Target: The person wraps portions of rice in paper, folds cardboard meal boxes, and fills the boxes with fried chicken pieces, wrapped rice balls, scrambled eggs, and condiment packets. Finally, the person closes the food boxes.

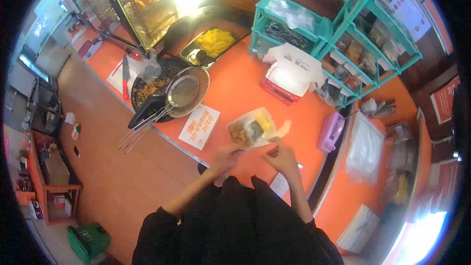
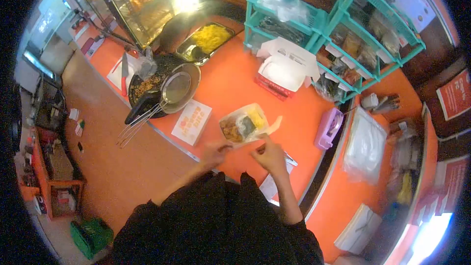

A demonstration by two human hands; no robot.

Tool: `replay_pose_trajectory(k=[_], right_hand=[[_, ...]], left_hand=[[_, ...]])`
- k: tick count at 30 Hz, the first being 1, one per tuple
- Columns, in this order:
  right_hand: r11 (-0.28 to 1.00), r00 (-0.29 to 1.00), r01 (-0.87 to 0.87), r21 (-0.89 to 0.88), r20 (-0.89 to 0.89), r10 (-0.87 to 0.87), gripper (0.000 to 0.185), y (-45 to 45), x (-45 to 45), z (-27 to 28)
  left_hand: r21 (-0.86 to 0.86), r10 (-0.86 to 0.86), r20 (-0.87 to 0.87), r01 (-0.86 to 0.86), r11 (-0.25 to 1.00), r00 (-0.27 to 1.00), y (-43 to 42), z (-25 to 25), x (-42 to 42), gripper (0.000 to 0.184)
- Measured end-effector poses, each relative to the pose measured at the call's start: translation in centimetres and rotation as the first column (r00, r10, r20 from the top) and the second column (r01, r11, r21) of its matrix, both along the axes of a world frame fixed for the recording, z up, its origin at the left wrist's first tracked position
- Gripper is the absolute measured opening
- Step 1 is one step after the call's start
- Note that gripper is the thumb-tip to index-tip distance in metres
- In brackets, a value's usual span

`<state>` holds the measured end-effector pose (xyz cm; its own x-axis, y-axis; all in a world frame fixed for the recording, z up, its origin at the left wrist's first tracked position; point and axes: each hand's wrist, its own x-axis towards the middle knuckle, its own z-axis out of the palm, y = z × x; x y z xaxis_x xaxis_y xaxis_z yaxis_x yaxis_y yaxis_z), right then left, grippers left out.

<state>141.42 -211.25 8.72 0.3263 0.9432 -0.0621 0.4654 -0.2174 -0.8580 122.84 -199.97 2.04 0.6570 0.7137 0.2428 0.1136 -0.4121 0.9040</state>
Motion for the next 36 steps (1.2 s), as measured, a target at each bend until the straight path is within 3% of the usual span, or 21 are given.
replay_pose_trajectory(k=[2,3,4,6,8,10,12,13,14,16,18,19,20,21,24,26,28,30,32,34,36], right_hand=[[0.918,0.902,0.326,-0.225,0.364,-0.231,0.061,-0.2,1.6,-0.4],[0.899,0.874,0.374,-0.23,0.411,-0.258,0.058,0.0,2.1,-1.6],[0.895,0.872,0.382,-0.231,0.411,-0.266,0.058,0.0,1.8,-2.8],[0.838,0.744,0.543,-0.053,0.494,-0.451,0.057,0.7,0.8,-5.0],[0.816,0.7,0.575,0.048,0.488,-0.522,0.052,0.8,0.2,-7.3],[0.783,0.655,0.606,0.138,0.472,-0.59,0.049,1.2,-0.2,-9.2],[0.845,0.676,0.532,0.051,0.576,-0.461,0.045,1.3,-0.5,-11.0],[0.843,0.676,0.536,0.048,0.573,-0.463,0.045,1.4,-0.2,-12.5],[0.856,0.717,0.516,0.037,0.529,-0.455,0.046,1.5,0.3,-14.0],[0.865,0.749,0.5,0.036,0.484,-0.453,0.05,1.9,1.3,-13.8],[0.832,0.835,0.511,-0.218,0.354,-0.42,0.043,1.8,1.4,-10.2],[0.831,0.833,0.514,-0.213,0.354,-0.425,0.043,1.5,1.3,-9.9],[0.859,0.854,0.513,0.013,0.097,-0.511,0.04,1.0,1.0,-9.7],[0.812,0.845,0.535,0.233,-0.172,-0.507,0.037,0.6,0.8,-9.4],[0.756,0.791,0.609,0.241,-0.253,-0.556,0.033,0.0,0.0,-8.0],[0.779,0.8,0.6,0.184,-0.177,-0.574,0.032,0.4,1.2,-10.5],[0.796,0.805,0.594,0.119,-0.102,-0.585,0.03,0.4,2.6,-13.2],[0.831,0.814,0.556,0.023,-0.215,-0.539,0.027,1.0,4.3,-14.1],[0.834,0.798,0.551,-0.016,-0.284,-0.532,0.027,1.4,5.2,-14.2],[0.841,0.779,0.539,-0.054,-0.348,-0.522,0.028,1.9,5.3,-13.3],[0.869,0.851,0.495,0.008,-0.207,-0.483,0.028,2.3,4.7,-12.4]], left_hand=[[-0.035,0.068,-0.089,-0.071,0.997,0.994,1.5,0.1,-1.3,0.023],[-0.037,0.058,-0.09,-0.061,0.997,0.994,2.2,-0.7,-1.0,0.023],[0.005,0.191,-0.096,-0.192,0.981,0.977,3.1,-1.9,-0.4,0.029],[0.051,0.322,-0.084,-0.319,0.946,0.943,3.8,-2.8,0.7,0.034],[0.618,0.683,-0.061,-0.509,0.599,0.728,3.6,-2.1,2.4,0.038],[0.682,0.655,-0.155,-0.399,0.613,0.74,2.5,-3.0,3.0,0.038],[0.728,0.621,-0.26,-0.273,0.629,0.739,1.5,-3.2,3.3,0.04],[0.463,0.391,-0.54,-0.124,0.878,0.746,1.4,-2.2,3.4,0.042],[0.114,0.077,-0.713,0.007,0.993,0.697,1.5,-1.5,3.6,0.045],[0.049,0.113,-0.68,-0.109,0.993,0.724,2.8,-4.5,4.5,0.044],[-0.029,0.147,-0.654,-0.219,0.975,0.742,3.6,-7.5,4.3,0.043],[-0.123,0.11,-0.392,-0.171,0.977,0.913,4.1,-8.2,3.6,0.041],[-0.196,0.08,-0.088,-0.096,0.976,0.993,4.6,-8.9,3.3,0.04],[-0.193,0.078,-0.085,-0.093,0.977,0.993,4.6,-8.0,3.2,0.04],[-0.168,0.094,0.112,-0.075,0.983,0.989,4.3,-6.0,2.8,0.036],[-0.062,0.147,-0.111,-0.154,0.986,0.983,4.9,-7.1,3.0,0.036],[-0.108,0.15,-0.095,-0.16,0.981,0.984,4.8,-6.7,3.6,0.037],[-0.142,0.161,-0.074,-0.17,0.975,0.984,5.9,-6.7,3.9,0.037],[-0.013,0.069,-0.204,-0.073,0.997,0.977,7.2,-7.7,3.7,0.042],[-0.108,0.013,-0.128,-0.027,0.994,0.992,7.8,-6.2,4.2,0.043],[-0.201,-0.034,-0.05,0.024,0.979,0.998,8.5,-5.3,4.5,0.044]])
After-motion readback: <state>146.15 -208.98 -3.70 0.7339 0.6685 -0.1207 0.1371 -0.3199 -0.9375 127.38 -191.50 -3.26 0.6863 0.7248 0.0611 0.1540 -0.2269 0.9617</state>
